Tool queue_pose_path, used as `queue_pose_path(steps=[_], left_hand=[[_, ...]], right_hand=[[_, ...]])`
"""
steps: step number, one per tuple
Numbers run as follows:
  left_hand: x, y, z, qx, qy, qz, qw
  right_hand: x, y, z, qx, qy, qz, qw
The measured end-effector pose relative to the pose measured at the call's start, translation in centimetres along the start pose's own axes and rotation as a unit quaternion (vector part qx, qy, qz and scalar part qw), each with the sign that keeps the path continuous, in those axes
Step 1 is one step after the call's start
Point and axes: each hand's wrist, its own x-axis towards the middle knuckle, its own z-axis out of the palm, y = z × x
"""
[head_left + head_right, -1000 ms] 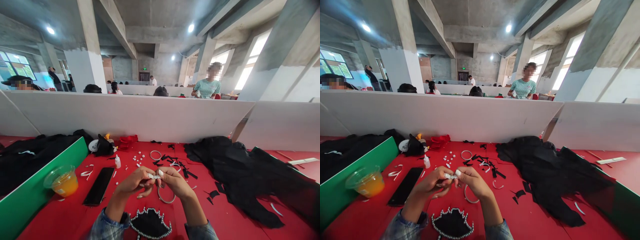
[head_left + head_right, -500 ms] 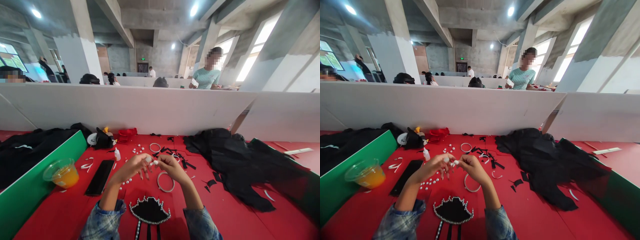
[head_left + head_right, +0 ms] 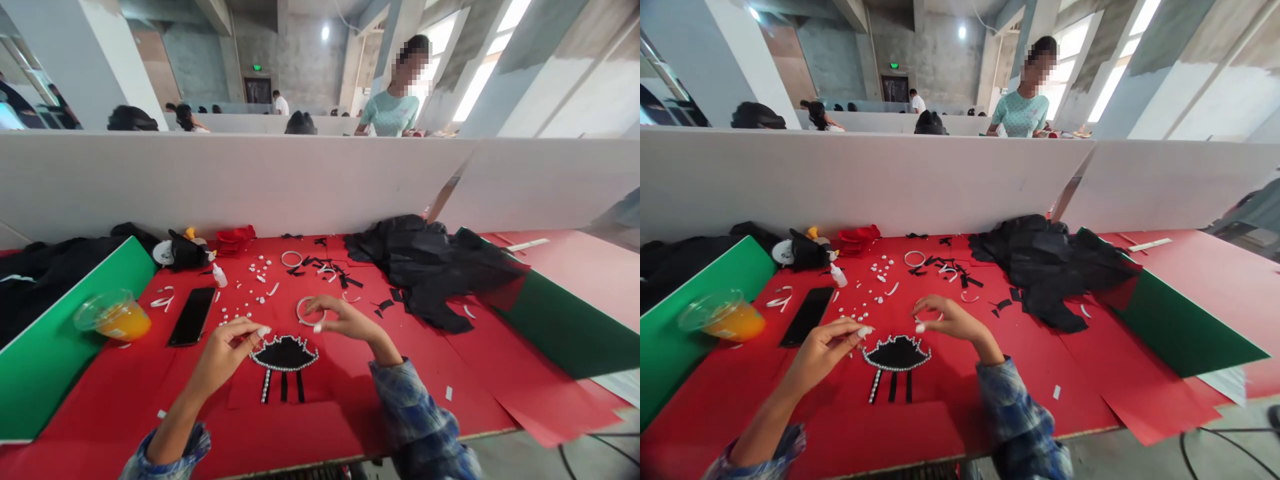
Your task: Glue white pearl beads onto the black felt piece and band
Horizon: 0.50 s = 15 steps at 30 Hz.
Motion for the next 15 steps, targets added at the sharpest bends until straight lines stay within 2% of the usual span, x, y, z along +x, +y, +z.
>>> queue_pose_path(steps=[3,5,8,10,12,15], left_hand=[[-4.1,-2.7,2.0,0.111,0.047,0.035,0.992],[-6.7,-4.1,4.1,0.183,0.052,0.099,0.977],[-9.3,-5.2,6.8,0.297,0.071,0.177,0.936],[-9.9,-5.5,7.8,0.356,0.099,0.232,0.9],[-9.5,-5.9,8.0,0.39,0.117,0.281,0.869],[-8.2,-6.7,7.6,0.42,0.086,0.34,0.837]], right_hand=[[-3.5,2.4,3.4,-0.177,-0.04,0.07,0.981],[-5.4,3.0,6.4,-0.245,-0.056,0.108,0.962],[-7.2,2.2,10.7,-0.331,0.005,0.167,0.929],[-7.8,1.3,13.0,-0.371,0.06,0.2,0.905],[-8.2,0.8,14.5,-0.392,0.097,0.202,0.892],[-8.6,0.9,15.5,-0.399,0.122,0.177,0.891]])
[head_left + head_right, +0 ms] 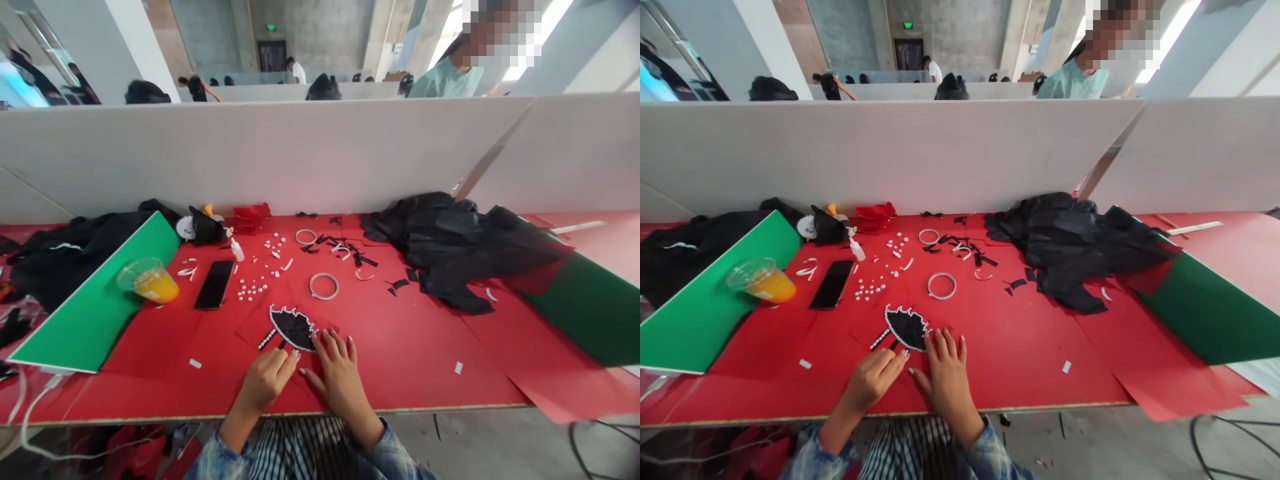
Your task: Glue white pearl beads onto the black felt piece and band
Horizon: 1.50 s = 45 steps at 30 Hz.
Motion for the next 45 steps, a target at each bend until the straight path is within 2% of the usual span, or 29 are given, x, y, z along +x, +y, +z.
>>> queue_pose_path(steps=[3,10,14,19,24,30,36,40,45], left_hand=[[0.3,-1.4,0.7,-0.003,-0.031,0.067,0.997],[0.0,-2.1,1.1,-0.023,-0.061,0.1,0.993],[0.1,-2.3,0.9,-0.044,-0.118,0.096,0.987],[0.9,-2.1,0.6,-0.07,-0.154,0.092,0.981],[1.8,-1.7,0.4,-0.09,-0.233,0.045,0.967],[2.5,-2.6,0.3,-0.131,-0.302,-0.013,0.944],[3.4,-2.9,-0.4,-0.124,-0.36,0.013,0.924],[3.7,-2.5,-1.1,-0.091,-0.369,0.024,0.925],[2.6,-2.1,-1.7,-0.076,-0.332,0.019,0.94]], right_hand=[[-0.1,0.3,0.4,0.009,0.014,-0.009,1.0],[0.0,0.5,0.4,0.022,0.018,-0.01,1.0],[-0.1,0.5,0.4,0.023,0.015,-0.009,1.0],[-0.1,0.5,0.5,0.028,0.011,-0.01,1.0],[-0.1,0.5,0.4,0.026,0.011,-0.009,1.0],[-0.2,0.4,0.3,0.024,0.008,-0.004,1.0],[-0.2,0.5,0.5,0.019,0.015,-0.009,1.0],[-0.2,0.5,0.5,0.021,0.015,-0.01,1.0],[-0.2,0.4,0.4,0.028,0.014,-0.011,0.999]])
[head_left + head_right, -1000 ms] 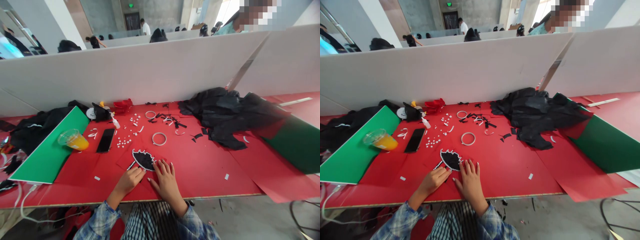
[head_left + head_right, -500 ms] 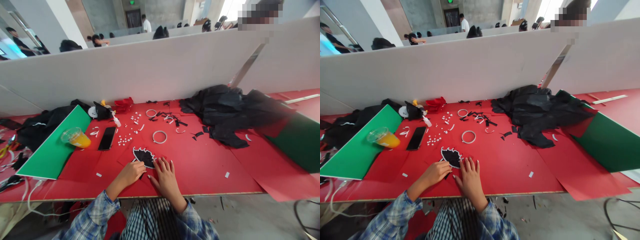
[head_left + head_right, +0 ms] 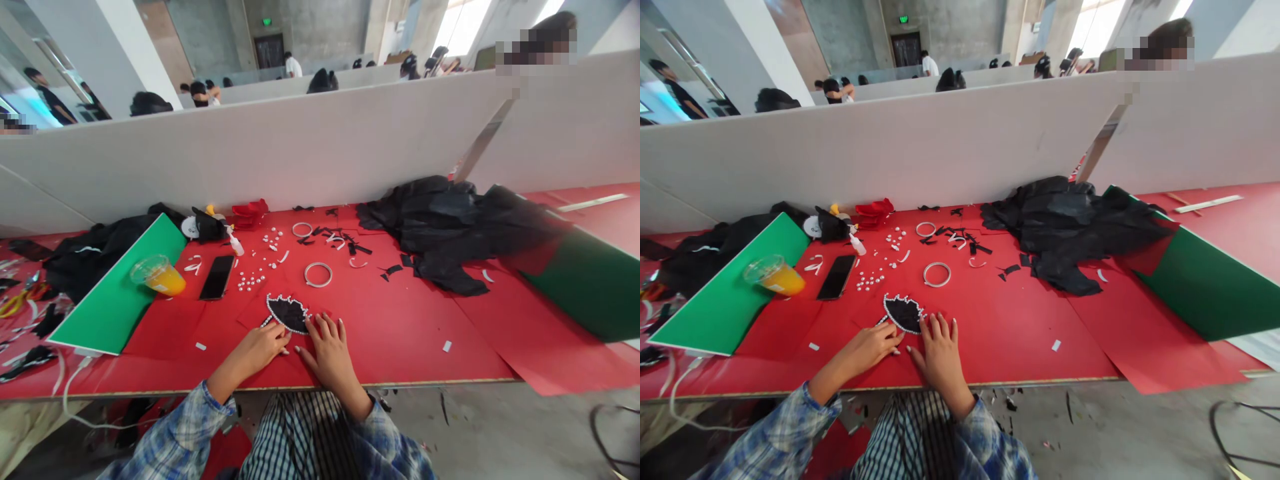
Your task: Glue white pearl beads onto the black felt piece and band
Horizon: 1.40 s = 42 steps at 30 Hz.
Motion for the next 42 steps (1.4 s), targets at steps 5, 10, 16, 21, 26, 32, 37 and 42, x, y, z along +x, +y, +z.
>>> queue_pose_path(steps=[5,10,16,21,26,32,37,42], left_hand=[[-1.4,0.3,1.3,-0.029,0.068,-0.067,0.995],[-2.3,1.5,2.6,-0.039,0.145,-0.089,0.985],[-3.3,2.6,2.3,-0.151,0.154,-0.119,0.969],[-5.3,-0.3,0.7,-0.284,0.26,-0.249,0.889],[-6.2,-5.5,0.9,-0.223,0.279,-0.311,0.881],[-1.7,-12.1,0.9,-0.143,0.213,-0.307,0.916],[3.5,-16.4,1.0,-0.15,0.208,-0.313,0.914],[7.4,-19.0,2.0,-0.155,0.237,-0.343,0.896]], right_hand=[[0.0,0.0,0.0,-0.006,0.009,-0.003,1.0],[0.0,-0.1,-0.2,-0.004,0.008,0.0,1.0],[0.1,-0.2,-0.4,-0.004,0.003,0.003,1.0],[0.4,0.6,-0.5,-0.036,-0.007,-0.001,0.999],[0.4,1.1,-1.4,-0.055,-0.037,-0.122,0.99],[-0.4,1.5,-1.3,-0.026,-0.09,-0.204,0.974],[-1.5,2.8,-1.1,-0.04,-0.074,-0.201,0.976],[-2.1,3.0,-1.1,-0.044,0.008,-0.167,0.985]])
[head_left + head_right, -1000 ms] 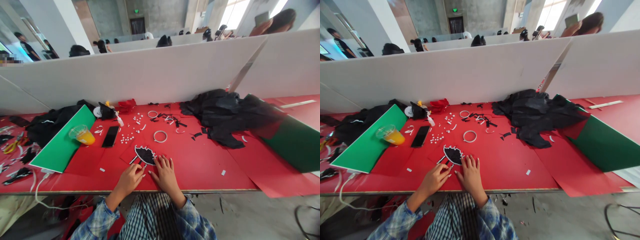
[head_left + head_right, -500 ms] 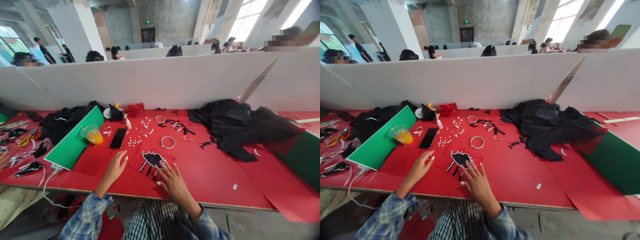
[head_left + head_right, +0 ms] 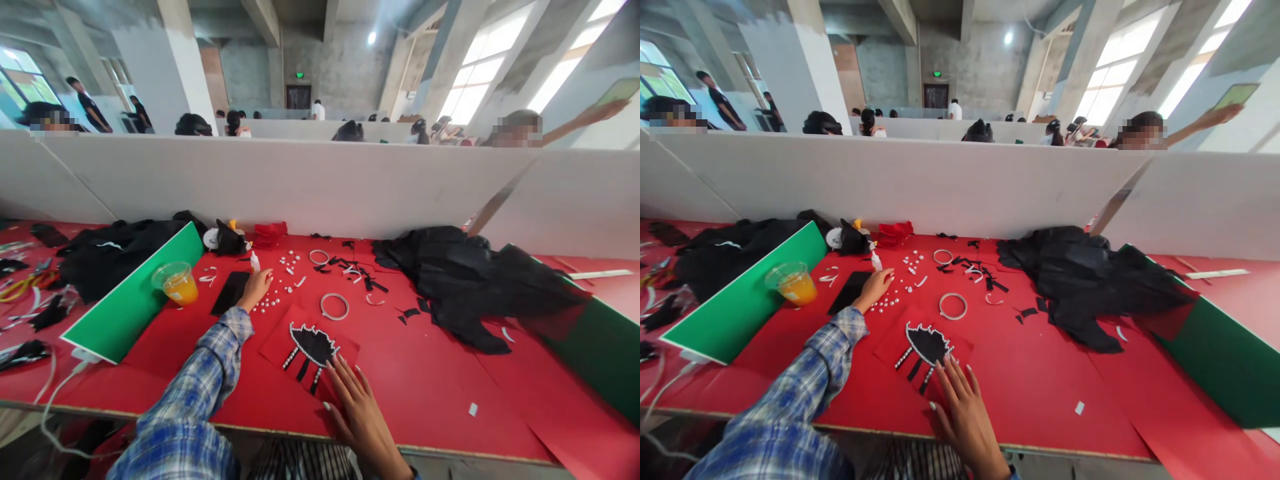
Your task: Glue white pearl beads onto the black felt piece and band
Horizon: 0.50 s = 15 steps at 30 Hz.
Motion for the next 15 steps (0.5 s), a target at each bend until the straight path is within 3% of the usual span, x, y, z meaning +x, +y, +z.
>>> queue_pose_path(steps=[4,7,11,15], left_hand=[[1.1,0.0,1.2,-0.016,0.047,-0.039,0.998],[0.8,0.2,0.9,-0.045,0.066,-0.038,0.996],[-0.5,1.7,-1.4,-0.1,0.093,0.003,0.991],[-2.3,5.9,-4.1,-0.159,0.111,0.078,0.978]], right_hand=[[-0.1,-0.1,0.4,-0.01,0.051,0.02,0.998],[-0.5,0.0,0.8,0.006,0.076,0.032,0.997],[0.0,0.8,0.0,0.097,0.097,0.061,0.989],[4.9,2.1,-3.6,0.239,0.089,0.098,0.962]])
